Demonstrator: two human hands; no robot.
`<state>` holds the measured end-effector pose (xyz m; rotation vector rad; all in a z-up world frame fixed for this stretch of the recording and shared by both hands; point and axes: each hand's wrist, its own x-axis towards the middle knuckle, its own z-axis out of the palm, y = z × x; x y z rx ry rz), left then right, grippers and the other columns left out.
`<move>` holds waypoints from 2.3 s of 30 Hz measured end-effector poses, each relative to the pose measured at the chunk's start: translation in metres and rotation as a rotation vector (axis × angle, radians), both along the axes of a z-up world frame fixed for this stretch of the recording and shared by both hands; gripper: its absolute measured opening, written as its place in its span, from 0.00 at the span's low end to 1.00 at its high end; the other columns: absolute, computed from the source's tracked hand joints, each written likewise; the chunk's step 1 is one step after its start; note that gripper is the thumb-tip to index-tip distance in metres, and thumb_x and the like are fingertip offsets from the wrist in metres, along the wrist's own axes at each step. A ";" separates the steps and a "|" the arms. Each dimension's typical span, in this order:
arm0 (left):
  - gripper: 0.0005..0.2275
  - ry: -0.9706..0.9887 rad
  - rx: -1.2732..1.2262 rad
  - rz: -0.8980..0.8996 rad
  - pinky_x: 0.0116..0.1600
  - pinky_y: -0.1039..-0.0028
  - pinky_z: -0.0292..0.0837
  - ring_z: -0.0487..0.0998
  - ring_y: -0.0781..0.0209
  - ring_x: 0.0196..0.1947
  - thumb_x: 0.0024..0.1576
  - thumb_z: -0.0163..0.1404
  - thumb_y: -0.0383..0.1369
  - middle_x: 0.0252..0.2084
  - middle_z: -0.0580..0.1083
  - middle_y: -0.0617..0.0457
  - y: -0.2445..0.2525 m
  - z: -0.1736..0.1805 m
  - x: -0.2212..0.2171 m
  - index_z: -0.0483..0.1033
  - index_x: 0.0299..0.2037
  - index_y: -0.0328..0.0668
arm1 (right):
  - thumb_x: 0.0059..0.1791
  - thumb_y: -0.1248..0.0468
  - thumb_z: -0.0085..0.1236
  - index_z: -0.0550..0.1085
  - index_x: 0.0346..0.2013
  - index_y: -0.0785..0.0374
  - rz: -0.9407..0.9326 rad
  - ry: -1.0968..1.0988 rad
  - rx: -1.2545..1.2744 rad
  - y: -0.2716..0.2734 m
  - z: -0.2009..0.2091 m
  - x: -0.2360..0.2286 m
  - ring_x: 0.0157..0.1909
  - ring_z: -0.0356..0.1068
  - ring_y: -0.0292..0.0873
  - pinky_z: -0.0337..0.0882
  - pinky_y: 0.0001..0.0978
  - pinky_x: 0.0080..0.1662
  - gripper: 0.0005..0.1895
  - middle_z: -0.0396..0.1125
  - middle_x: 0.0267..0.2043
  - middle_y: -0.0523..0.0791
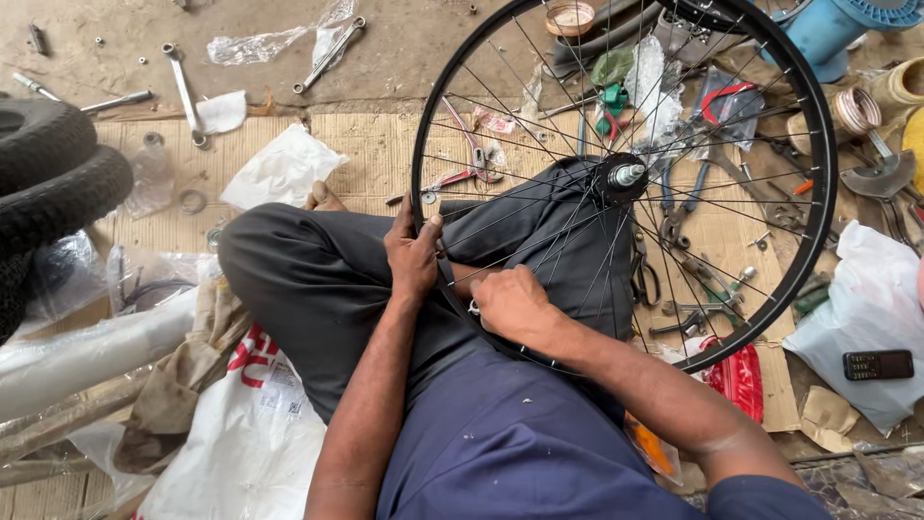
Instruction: The person sits on the floor and uses a spoke wrench to tighten the nipples on a bicycle wheel. They rotate the wheel and adjust multiple spokes to true the rim.
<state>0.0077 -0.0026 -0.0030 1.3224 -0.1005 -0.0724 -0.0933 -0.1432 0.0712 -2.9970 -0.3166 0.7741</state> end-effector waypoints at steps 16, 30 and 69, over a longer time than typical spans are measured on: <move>0.24 0.071 -0.068 -0.016 0.29 0.81 0.64 0.66 0.76 0.26 0.61 0.55 0.26 0.30 0.71 0.62 0.001 0.016 -0.005 0.67 0.69 0.38 | 0.41 0.67 0.59 0.74 0.41 0.58 0.037 -0.332 0.303 -0.012 0.001 -0.014 0.42 0.75 0.52 0.72 0.48 0.42 0.14 0.73 0.40 0.46; 0.27 0.039 -0.100 -0.020 0.28 0.81 0.65 0.66 0.75 0.24 0.61 0.55 0.26 0.28 0.70 0.62 0.003 0.008 -0.004 0.64 0.72 0.39 | 0.44 0.59 0.65 0.71 0.58 0.58 0.071 -0.127 0.523 -0.021 0.045 -0.007 0.51 0.70 0.53 0.66 0.50 0.51 0.28 0.71 0.50 0.49; 0.24 -0.004 0.022 0.000 0.32 0.81 0.66 0.67 0.76 0.28 0.61 0.54 0.26 0.31 0.72 0.61 0.003 0.015 -0.004 0.67 0.69 0.36 | 0.40 0.63 0.66 0.74 0.43 0.61 0.063 -0.341 0.567 -0.022 0.026 -0.021 0.47 0.73 0.48 0.63 0.42 0.48 0.18 0.73 0.44 0.45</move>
